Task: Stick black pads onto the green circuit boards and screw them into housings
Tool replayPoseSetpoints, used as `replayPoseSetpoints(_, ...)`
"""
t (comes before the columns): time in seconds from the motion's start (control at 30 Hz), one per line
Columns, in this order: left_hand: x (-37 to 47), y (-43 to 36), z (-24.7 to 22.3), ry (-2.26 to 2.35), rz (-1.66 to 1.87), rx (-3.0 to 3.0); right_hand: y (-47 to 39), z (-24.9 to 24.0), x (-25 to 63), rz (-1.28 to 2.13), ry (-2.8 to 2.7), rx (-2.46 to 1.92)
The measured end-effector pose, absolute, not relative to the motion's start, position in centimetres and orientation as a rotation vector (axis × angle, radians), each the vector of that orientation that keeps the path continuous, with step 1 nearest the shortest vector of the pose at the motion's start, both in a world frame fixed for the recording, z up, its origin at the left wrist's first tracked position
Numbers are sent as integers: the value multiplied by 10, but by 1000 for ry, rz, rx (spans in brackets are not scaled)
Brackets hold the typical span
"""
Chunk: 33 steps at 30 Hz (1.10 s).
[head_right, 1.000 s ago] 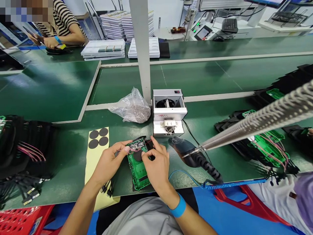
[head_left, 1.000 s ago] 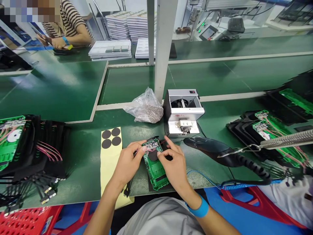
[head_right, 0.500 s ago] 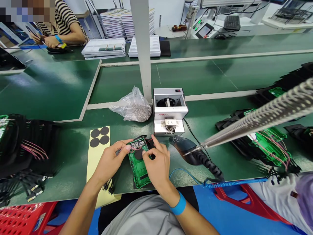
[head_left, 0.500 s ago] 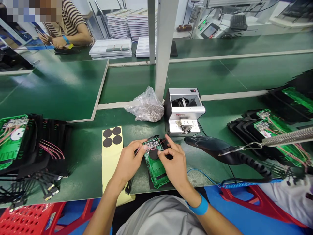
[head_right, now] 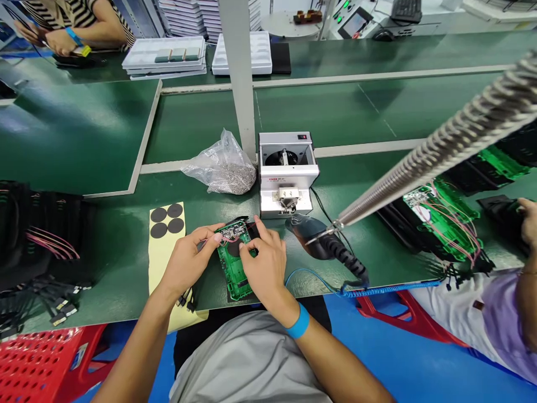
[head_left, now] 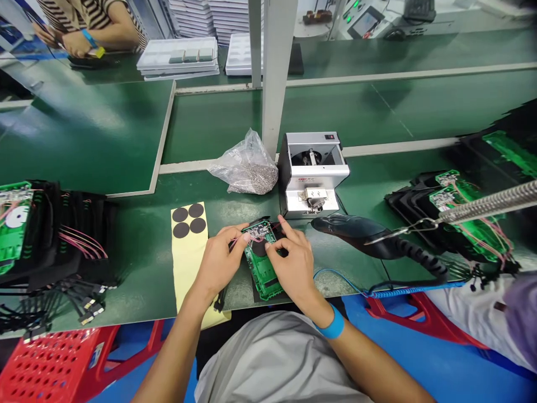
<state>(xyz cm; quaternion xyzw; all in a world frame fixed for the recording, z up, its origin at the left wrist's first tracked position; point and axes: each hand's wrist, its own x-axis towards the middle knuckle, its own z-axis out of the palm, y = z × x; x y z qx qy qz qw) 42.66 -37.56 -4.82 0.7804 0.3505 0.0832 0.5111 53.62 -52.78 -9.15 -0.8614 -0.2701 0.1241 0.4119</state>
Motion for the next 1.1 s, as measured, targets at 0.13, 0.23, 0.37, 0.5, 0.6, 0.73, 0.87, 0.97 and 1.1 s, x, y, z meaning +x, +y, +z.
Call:
replayPoseSetpoints(0.13,426,-377,-49,845,211,1877,-528,-90,535,271,-758,-2217)
replayPoseSetpoints(0.23,425,-380,-50,844,221,1876,-529,-88,536,254,-809,-2246)
replayPoseSetpoints(0.37,424,-386,-51,838,222,1901,-530,-85,538,251,-899,-2281)
replayPoseSetpoints(0.5,421,-392,-49,844,161,1925,-531,-84,540,220,-1031,-2293)
replayPoseSetpoints(0.6,416,-396,-46,822,100,1955,-532,-83,542,232,-1066,-2290)
replayPoseSetpoints(0.73,413,-396,-41,810,109,1963,-532,-82,545,250,-1085,-2301)
replayPoseSetpoints(0.87,423,-399,-46,879,278,1956,-535,-85,546,251,-1092,-2268)
replayPoseSetpoints(0.97,436,-406,-55,880,303,2058,-542,-91,545,267,-1072,-2168)
replayPoseSetpoints(1.1,452,-417,-63,891,247,2210,-553,-99,543,343,-988,-2017)
